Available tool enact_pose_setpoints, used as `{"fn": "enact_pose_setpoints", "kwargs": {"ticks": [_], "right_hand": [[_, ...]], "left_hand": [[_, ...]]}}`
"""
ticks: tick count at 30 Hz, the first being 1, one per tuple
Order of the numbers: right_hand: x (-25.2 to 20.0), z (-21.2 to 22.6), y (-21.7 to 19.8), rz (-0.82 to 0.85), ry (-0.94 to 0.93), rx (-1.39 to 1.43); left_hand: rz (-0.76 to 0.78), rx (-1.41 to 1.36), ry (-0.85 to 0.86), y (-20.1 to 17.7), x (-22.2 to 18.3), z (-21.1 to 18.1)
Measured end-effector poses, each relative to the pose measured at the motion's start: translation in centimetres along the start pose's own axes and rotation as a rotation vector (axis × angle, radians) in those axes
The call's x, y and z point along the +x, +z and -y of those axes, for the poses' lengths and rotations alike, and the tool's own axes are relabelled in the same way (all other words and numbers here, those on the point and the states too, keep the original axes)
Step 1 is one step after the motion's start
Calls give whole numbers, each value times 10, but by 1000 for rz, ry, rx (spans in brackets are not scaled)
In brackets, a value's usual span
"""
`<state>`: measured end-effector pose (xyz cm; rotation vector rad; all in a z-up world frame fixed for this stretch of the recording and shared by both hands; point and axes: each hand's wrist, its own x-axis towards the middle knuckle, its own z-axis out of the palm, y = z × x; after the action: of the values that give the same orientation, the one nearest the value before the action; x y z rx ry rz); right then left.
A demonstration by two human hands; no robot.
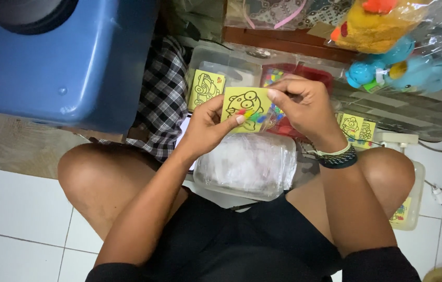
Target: Packing individual cartoon stickers and small colorful item packets into clear plastic bags.
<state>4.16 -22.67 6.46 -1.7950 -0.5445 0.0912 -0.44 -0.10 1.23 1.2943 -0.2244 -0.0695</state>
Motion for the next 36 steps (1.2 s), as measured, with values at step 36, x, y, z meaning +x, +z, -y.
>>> {"fn": "enact_pose_setpoints", "kwargs": {"ticks": [36], "right_hand": [[-9,-12,24,-208,181,160]], "left_hand": [[-122,376,208,-4,7,-12]]}}
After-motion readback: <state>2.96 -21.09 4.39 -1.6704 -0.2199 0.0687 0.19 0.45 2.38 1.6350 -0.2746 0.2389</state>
